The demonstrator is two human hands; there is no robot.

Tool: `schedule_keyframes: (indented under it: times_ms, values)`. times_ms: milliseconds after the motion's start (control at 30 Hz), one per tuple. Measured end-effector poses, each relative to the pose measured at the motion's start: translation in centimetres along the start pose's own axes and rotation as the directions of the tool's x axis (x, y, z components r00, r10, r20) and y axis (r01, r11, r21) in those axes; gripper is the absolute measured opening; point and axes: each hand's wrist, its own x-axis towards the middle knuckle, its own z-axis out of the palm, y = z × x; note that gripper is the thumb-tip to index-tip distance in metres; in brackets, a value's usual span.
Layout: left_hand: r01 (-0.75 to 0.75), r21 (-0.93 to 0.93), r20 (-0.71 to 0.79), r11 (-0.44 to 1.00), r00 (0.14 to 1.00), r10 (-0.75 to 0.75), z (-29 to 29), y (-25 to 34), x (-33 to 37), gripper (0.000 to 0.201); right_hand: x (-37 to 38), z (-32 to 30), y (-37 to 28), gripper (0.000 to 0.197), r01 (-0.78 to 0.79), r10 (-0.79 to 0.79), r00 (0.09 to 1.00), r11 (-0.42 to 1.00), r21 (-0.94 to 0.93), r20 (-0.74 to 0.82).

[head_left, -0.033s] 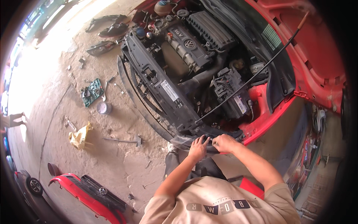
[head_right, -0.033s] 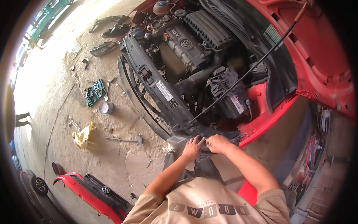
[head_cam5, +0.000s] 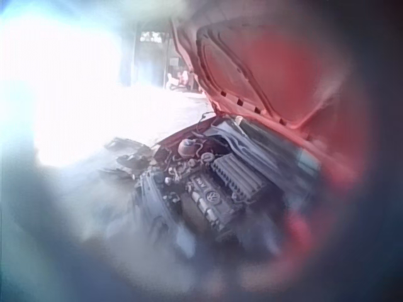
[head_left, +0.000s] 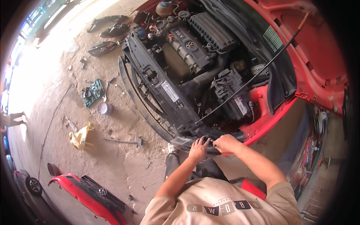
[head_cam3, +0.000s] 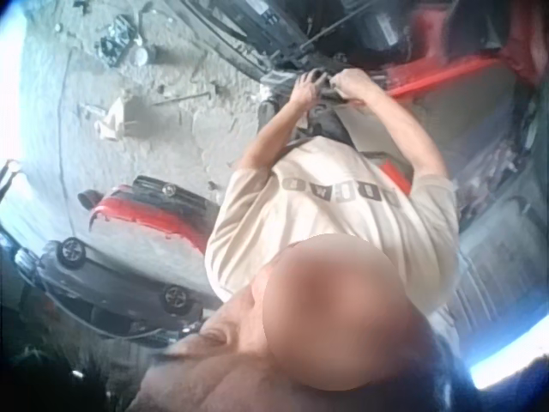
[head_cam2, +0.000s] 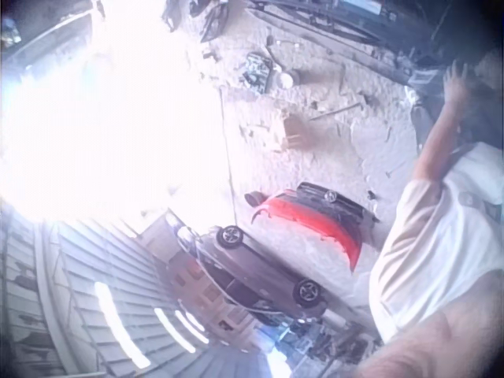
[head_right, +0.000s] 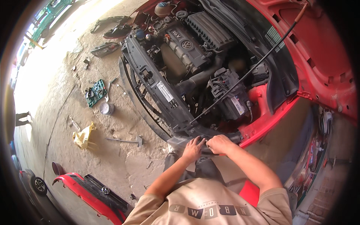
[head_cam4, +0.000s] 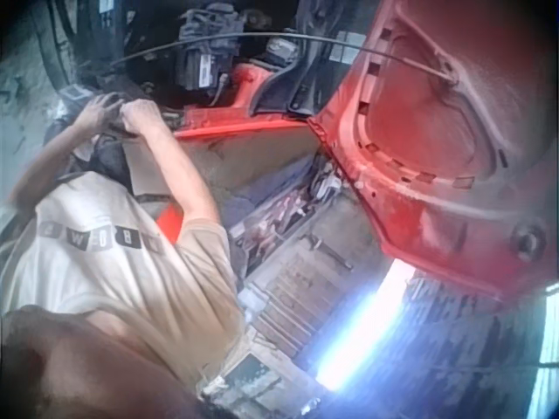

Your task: The person removes a black plastic cover from the front of a red car using a screwdriver and socket wrench. They then remove a headlight assembly and place it on the ground. The person continues to work on the front end, removing additional parts and placing them on the ground.

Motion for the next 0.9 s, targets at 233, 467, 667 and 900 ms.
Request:
schedule_keyframes:
  times_ms: [233,467,667,900]
  values:
    - [0.084,0.020,0.022,0.996,0.996,-0.084,-0.5,2.2,-0.2,0.068,0.4,5.0,1.0,0.014,-0.110,0.493,0.825,-0.339,0.934,0.276]
    - [0.129,0.000,-0.038,0.992,0.991,-0.128,0.8,1.9,-0.3,0.065,-0.7,-0.2,-2.4,0.035,-0.436,0.428,0.871,0.447,0.781,0.241]
    - [0.088,-0.024,-0.137,0.996,0.986,-0.090,1.2,2.0,0.1,0.056,-1.2,0.9,0.7,0.037,0.168,-0.192,0.981,0.916,-0.365,-0.028]
    - [-0.002,-0.092,-0.268,0.996,0.963,-0.023,-0.1,2.7,1.1,0.049,-0.7,3.4,1.0,0.026,-0.370,0.415,0.836,-0.054,0.927,0.358]
